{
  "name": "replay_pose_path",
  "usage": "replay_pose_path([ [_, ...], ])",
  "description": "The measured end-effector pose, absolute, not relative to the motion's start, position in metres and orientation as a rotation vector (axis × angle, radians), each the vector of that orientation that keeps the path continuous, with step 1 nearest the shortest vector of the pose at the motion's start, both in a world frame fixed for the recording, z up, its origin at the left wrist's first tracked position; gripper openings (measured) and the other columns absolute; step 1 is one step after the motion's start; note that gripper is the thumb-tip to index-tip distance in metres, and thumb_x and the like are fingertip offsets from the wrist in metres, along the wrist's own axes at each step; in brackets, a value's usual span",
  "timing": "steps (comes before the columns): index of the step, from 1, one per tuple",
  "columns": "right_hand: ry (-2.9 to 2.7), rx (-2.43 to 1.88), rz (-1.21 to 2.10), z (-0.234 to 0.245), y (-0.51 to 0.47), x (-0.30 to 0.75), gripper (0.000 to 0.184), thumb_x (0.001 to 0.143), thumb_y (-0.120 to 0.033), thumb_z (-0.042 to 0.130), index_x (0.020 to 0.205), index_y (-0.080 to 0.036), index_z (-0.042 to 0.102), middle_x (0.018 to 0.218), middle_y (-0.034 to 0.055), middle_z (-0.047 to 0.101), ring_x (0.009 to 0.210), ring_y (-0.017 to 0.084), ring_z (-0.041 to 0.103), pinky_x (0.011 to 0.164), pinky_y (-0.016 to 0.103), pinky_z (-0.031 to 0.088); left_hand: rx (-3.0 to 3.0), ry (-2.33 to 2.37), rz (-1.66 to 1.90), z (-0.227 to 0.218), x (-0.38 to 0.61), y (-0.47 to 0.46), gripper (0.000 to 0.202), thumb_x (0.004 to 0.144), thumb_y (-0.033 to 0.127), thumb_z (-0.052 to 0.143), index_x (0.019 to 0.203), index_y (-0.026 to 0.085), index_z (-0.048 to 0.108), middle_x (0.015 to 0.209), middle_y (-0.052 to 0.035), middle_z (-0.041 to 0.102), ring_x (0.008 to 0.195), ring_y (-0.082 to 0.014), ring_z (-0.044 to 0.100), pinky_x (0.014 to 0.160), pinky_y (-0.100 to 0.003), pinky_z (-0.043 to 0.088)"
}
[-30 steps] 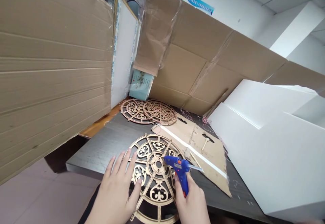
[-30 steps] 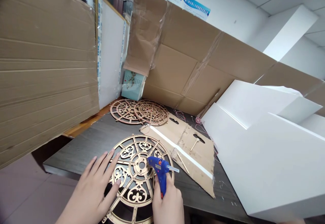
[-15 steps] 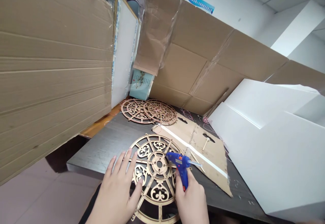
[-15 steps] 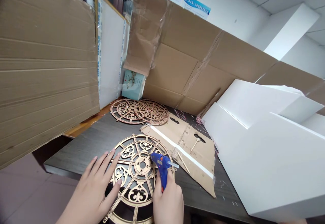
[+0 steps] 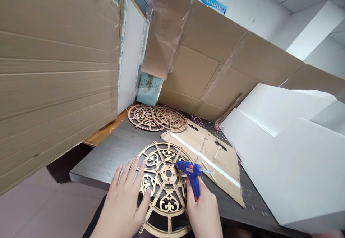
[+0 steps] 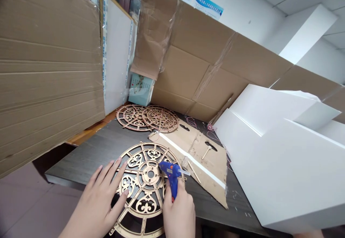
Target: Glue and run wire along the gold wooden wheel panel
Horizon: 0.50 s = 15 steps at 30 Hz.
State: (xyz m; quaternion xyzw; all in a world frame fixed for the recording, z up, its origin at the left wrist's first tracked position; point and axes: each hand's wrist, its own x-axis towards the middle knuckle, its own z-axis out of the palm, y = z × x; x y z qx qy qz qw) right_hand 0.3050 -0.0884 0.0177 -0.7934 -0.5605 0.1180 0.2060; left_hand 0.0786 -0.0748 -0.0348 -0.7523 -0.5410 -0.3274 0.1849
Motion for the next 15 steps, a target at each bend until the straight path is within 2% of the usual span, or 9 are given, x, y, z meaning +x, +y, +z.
replay_pose_path([
  [5, -1.519, -2.243, 0.3, 0.026, -0.08, 0.298, 0.047, 0.105, -0.038, 0.039, 0.139, -0.016, 0.063, 0.095, 0.0173, 0.076, 0.093, 0.035, 0.075, 0.077, 0.034, 0.047, -2.111, -1.507, -0.891, -0.034, 0.079, -0.074, 0.065, 0.097, 0.037, 0.048, 0.155, 0.008, 0.041, 0.155, -0.0202, 0.05, 0.14, -0.0365, 0.049, 0.12, -0.053, 0.027],
  [11, -1.589, -2.237, 0.344, 0.019, -0.09, 0.302, 0.045, 0.103, -0.036, 0.04, 0.137, -0.019, 0.064, 0.084, 0.0139, 0.075, 0.091, 0.033, 0.075, 0.075, 0.033, 0.047, -2.125, -1.519, -0.896, -0.034, 0.078, -0.075, 0.067, 0.097, 0.039, 0.048, 0.157, 0.011, 0.038, 0.156, -0.018, 0.05, 0.142, -0.0354, 0.048, 0.12, -0.053, 0.028],
  [15, -1.588, -2.276, 0.291, 0.023, -0.088, 0.301, 0.045, 0.103, -0.037, 0.039, 0.137, -0.022, 0.064, 0.085, 0.0129, 0.075, 0.087, 0.033, 0.075, 0.071, 0.032, 0.045, -2.117, -1.532, -0.927, -0.034, 0.078, -0.074, 0.066, 0.097, 0.039, 0.048, 0.156, 0.012, 0.04, 0.156, -0.0178, 0.05, 0.141, -0.0357, 0.049, 0.119, -0.054, 0.03],
])
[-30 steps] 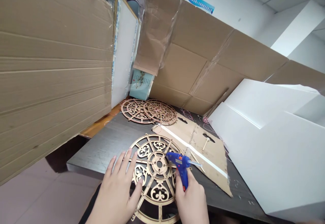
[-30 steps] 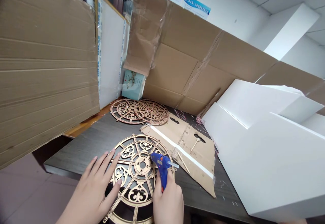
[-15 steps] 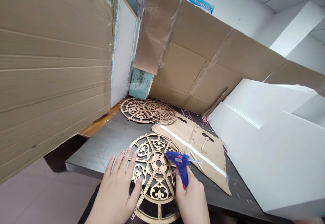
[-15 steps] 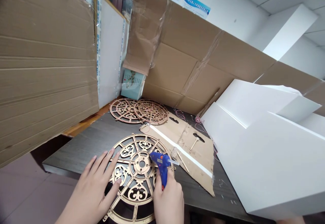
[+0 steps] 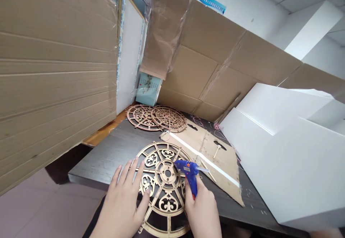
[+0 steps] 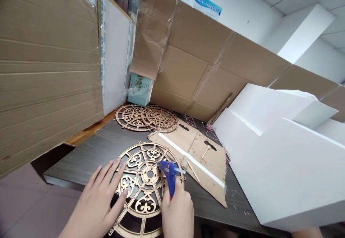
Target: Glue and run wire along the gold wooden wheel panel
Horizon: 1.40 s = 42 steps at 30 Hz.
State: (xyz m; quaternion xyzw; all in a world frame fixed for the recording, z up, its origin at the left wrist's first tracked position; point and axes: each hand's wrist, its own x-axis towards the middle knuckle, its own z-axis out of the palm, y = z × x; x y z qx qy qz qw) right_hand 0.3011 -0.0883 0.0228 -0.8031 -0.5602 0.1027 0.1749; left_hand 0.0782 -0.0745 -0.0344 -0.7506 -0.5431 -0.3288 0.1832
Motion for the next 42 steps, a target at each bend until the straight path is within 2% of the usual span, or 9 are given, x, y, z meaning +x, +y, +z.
replay_pose_path([
  [5, -1.573, -2.161, 0.359, 0.017, -0.08, 0.31, 0.045, 0.104, -0.04, 0.039, 0.131, -0.018, 0.066, 0.089, 0.0141, 0.076, 0.093, 0.032, 0.075, 0.075, 0.031, 0.047, -2.105, -1.496, -0.906, -0.033, 0.078, -0.074, 0.065, 0.096, 0.038, 0.05, 0.153, 0.008, 0.043, 0.153, -0.02, 0.053, 0.139, -0.0366, 0.051, 0.119, -0.053, 0.028],
  [9, -1.599, -2.098, 0.404, 0.008, -0.085, 0.316, 0.043, 0.102, -0.043, 0.04, 0.125, -0.02, 0.068, 0.083, 0.0116, 0.075, 0.093, 0.031, 0.075, 0.076, 0.03, 0.047, -2.107, -1.506, -0.897, -0.032, 0.078, -0.075, 0.065, 0.097, 0.038, 0.048, 0.155, 0.009, 0.04, 0.154, -0.0192, 0.052, 0.14, -0.0363, 0.05, 0.119, -0.052, 0.027],
  [13, -1.543, -2.012, 0.46, 0.017, -0.083, 0.313, 0.041, 0.102, -0.041, 0.041, 0.12, -0.018, 0.069, 0.095, 0.0118, 0.076, 0.095, 0.029, 0.074, 0.078, 0.03, 0.046, -2.111, -1.501, -0.896, -0.032, 0.078, -0.074, 0.068, 0.096, 0.037, 0.049, 0.156, 0.007, 0.038, 0.154, -0.0211, 0.051, 0.139, -0.0375, 0.05, 0.119, -0.053, 0.026],
  [20, -1.551, -1.828, 0.623, 0.03, -0.068, 0.309, 0.038, 0.1, -0.044, 0.045, 0.1, -0.016, 0.072, 0.085, 0.0081, 0.073, 0.079, 0.022, 0.068, 0.073, 0.027, 0.045, -2.096, -1.44, -0.916, -0.032, 0.077, -0.07, 0.064, 0.096, 0.036, 0.048, 0.151, 0.004, 0.043, 0.15, -0.0227, 0.055, 0.134, -0.0395, 0.052, 0.117, -0.053, 0.025],
  [25, -1.522, -1.913, 0.551, 0.024, -0.069, 0.312, 0.035, 0.098, -0.04, 0.048, 0.102, -0.017, 0.073, 0.087, 0.0107, 0.073, 0.086, 0.026, 0.069, 0.079, 0.03, 0.045, -2.079, -1.416, -0.901, -0.028, 0.077, -0.071, 0.061, 0.097, 0.035, 0.046, 0.148, 0.003, 0.047, 0.146, -0.0232, 0.058, 0.132, -0.0393, 0.053, 0.116, -0.051, 0.026],
  [29, -1.541, -1.958, 0.487, 0.022, -0.072, 0.313, 0.036, 0.099, -0.043, 0.046, 0.101, -0.019, 0.072, 0.087, 0.0093, 0.074, 0.082, 0.026, 0.069, 0.077, 0.03, 0.045, -2.095, -1.43, -0.874, -0.029, 0.078, -0.072, 0.062, 0.096, 0.036, 0.047, 0.15, 0.003, 0.045, 0.149, -0.0232, 0.055, 0.134, -0.0388, 0.052, 0.117, -0.052, 0.025],
  [36, -1.582, -1.947, 0.535, 0.027, -0.067, 0.3, 0.037, 0.099, -0.037, 0.044, 0.117, -0.019, 0.071, 0.103, 0.0113, 0.075, 0.099, 0.029, 0.071, 0.084, 0.031, 0.046, -2.074, -1.466, -0.88, -0.03, 0.079, -0.072, 0.062, 0.096, 0.036, 0.047, 0.15, 0.006, 0.045, 0.149, -0.0226, 0.055, 0.134, -0.0374, 0.053, 0.117, -0.052, 0.025],
  [42, -1.584, -1.889, 0.658, 0.03, -0.065, 0.317, 0.041, 0.098, -0.048, 0.044, 0.101, -0.017, 0.07, 0.095, 0.01, 0.074, 0.088, 0.025, 0.068, 0.081, 0.031, 0.047, -2.055, -1.45, -0.853, -0.03, 0.078, -0.074, 0.063, 0.096, 0.036, 0.047, 0.15, 0.004, 0.044, 0.149, -0.0215, 0.057, 0.135, -0.0368, 0.053, 0.12, -0.05, 0.022],
])
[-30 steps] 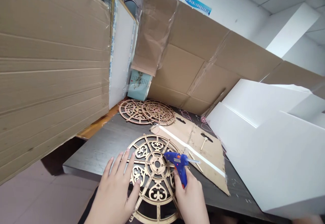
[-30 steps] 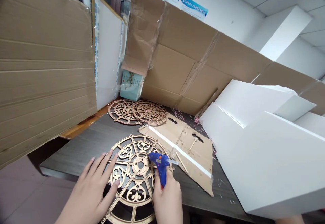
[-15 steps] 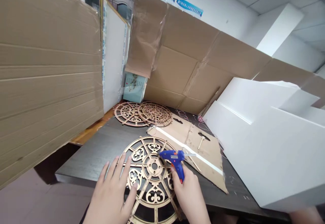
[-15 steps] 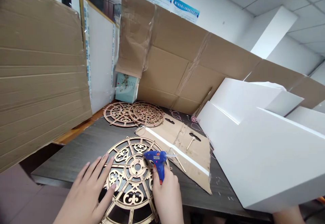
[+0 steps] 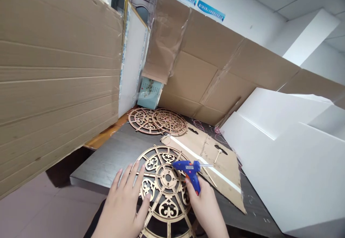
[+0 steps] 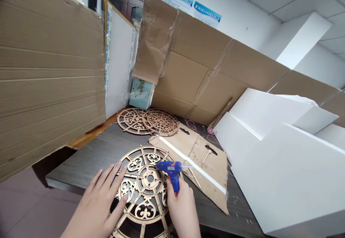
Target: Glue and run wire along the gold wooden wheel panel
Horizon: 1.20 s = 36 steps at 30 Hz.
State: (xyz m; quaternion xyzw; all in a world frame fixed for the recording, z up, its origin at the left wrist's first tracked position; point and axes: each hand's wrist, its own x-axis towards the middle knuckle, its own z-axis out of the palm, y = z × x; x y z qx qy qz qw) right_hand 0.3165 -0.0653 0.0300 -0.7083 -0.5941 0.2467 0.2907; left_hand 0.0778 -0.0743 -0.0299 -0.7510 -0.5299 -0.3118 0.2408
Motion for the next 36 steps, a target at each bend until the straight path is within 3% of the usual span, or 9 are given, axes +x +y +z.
replay_pose_path([
  [9, -1.61, -1.822, 0.677, 0.03, -0.066, 0.302, 0.038, 0.098, -0.045, 0.045, 0.107, -0.019, 0.071, 0.1, 0.0097, 0.075, 0.091, 0.024, 0.071, 0.08, 0.029, 0.047, -2.071, -1.44, -0.84, -0.031, 0.076, -0.073, 0.063, 0.095, 0.037, 0.048, 0.15, 0.005, 0.045, 0.15, -0.021, 0.056, 0.135, -0.0366, 0.053, 0.119, -0.05, 0.023],
  [16, -1.59, -1.912, 0.62, 0.03, -0.067, 0.32, 0.039, 0.098, -0.045, 0.044, 0.105, -0.017, 0.071, 0.092, 0.0099, 0.074, 0.087, 0.026, 0.069, 0.08, 0.031, 0.046, -2.071, -1.45, -0.857, -0.03, 0.077, -0.074, 0.064, 0.096, 0.037, 0.048, 0.151, 0.005, 0.044, 0.151, -0.0197, 0.055, 0.136, -0.0364, 0.051, 0.12, -0.05, 0.022],
  [24, -1.616, -1.858, 0.59, 0.03, -0.068, 0.289, 0.035, 0.099, -0.035, 0.046, 0.118, -0.021, 0.071, 0.108, 0.009, 0.075, 0.101, 0.025, 0.07, 0.088, 0.03, 0.047, -2.105, -1.464, -0.888, -0.034, 0.075, -0.072, 0.064, 0.095, 0.038, 0.049, 0.152, 0.009, 0.044, 0.151, -0.0183, 0.055, 0.138, -0.0358, 0.05, 0.118, -0.051, 0.026],
  [29, -1.63, -1.874, 0.622, 0.029, -0.07, 0.299, 0.036, 0.1, -0.039, 0.046, 0.112, -0.018, 0.074, 0.101, 0.0112, 0.076, 0.093, 0.025, 0.072, 0.083, 0.028, 0.048, -2.094, -1.472, -0.937, -0.035, 0.076, -0.073, 0.064, 0.096, 0.038, 0.05, 0.154, 0.012, 0.044, 0.153, -0.017, 0.054, 0.139, -0.0351, 0.05, 0.119, -0.05, 0.027],
  [36, -1.662, -2.003, 0.502, 0.028, -0.077, 0.282, 0.038, 0.102, -0.034, 0.044, 0.125, -0.016, 0.07, 0.102, 0.0148, 0.074, 0.102, 0.03, 0.071, 0.09, 0.033, 0.048, -2.108, -1.493, -0.897, -0.036, 0.077, -0.072, 0.067, 0.095, 0.038, 0.05, 0.154, 0.008, 0.041, 0.153, -0.0199, 0.053, 0.139, -0.0371, 0.049, 0.118, -0.053, 0.027],
])
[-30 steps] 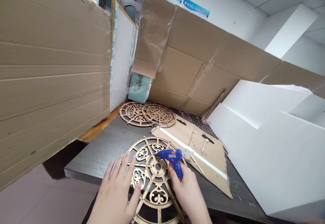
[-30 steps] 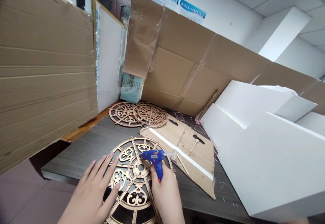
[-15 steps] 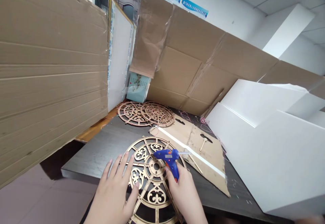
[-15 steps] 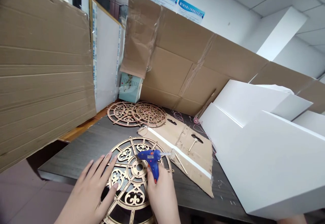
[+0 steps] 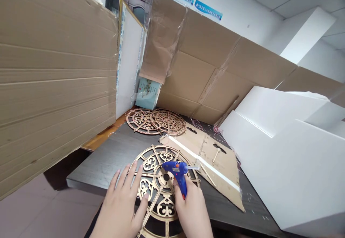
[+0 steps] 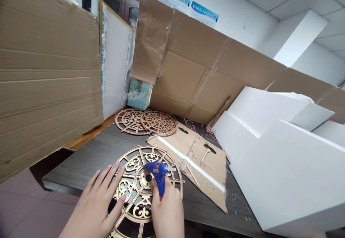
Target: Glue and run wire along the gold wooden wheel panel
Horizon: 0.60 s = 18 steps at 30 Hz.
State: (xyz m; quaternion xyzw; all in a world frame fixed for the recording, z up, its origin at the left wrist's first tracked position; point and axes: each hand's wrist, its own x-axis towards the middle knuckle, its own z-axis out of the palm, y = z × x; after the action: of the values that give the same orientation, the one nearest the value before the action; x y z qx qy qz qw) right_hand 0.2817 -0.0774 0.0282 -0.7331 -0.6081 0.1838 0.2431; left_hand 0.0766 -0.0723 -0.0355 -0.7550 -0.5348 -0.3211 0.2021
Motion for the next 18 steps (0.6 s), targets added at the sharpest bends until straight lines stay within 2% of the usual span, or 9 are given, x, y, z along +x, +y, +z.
replay_pose_path([
  [5, -1.651, -2.046, 0.483, 0.031, -0.075, 0.268, 0.041, 0.105, -0.035, 0.042, 0.131, -0.015, 0.067, 0.103, 0.0162, 0.074, 0.108, 0.031, 0.071, 0.096, 0.035, 0.048, -2.084, -1.506, -0.937, -0.034, 0.078, -0.07, 0.064, 0.095, 0.037, 0.05, 0.151, 0.007, 0.045, 0.151, -0.0219, 0.053, 0.134, -0.0382, 0.052, 0.115, -0.053, 0.032],
  [8, -1.647, -2.063, 0.48, 0.031, -0.074, 0.266, 0.04, 0.104, -0.033, 0.042, 0.129, -0.015, 0.067, 0.103, 0.0167, 0.074, 0.108, 0.033, 0.072, 0.095, 0.037, 0.049, -2.065, -1.491, -0.948, -0.033, 0.078, -0.069, 0.062, 0.095, 0.036, 0.048, 0.15, 0.007, 0.046, 0.15, -0.0217, 0.055, 0.132, -0.0384, 0.053, 0.113, -0.052, 0.034],
  [18, -1.596, -2.079, 0.453, 0.026, -0.079, 0.266, 0.047, 0.105, -0.036, 0.042, 0.136, -0.01, 0.064, 0.098, 0.0199, 0.074, 0.109, 0.033, 0.072, 0.094, 0.036, 0.052, -2.09, -1.496, -0.922, -0.034, 0.077, -0.07, 0.064, 0.096, 0.037, 0.049, 0.153, 0.011, 0.042, 0.153, -0.0193, 0.052, 0.136, -0.0371, 0.051, 0.117, -0.053, 0.03],
])
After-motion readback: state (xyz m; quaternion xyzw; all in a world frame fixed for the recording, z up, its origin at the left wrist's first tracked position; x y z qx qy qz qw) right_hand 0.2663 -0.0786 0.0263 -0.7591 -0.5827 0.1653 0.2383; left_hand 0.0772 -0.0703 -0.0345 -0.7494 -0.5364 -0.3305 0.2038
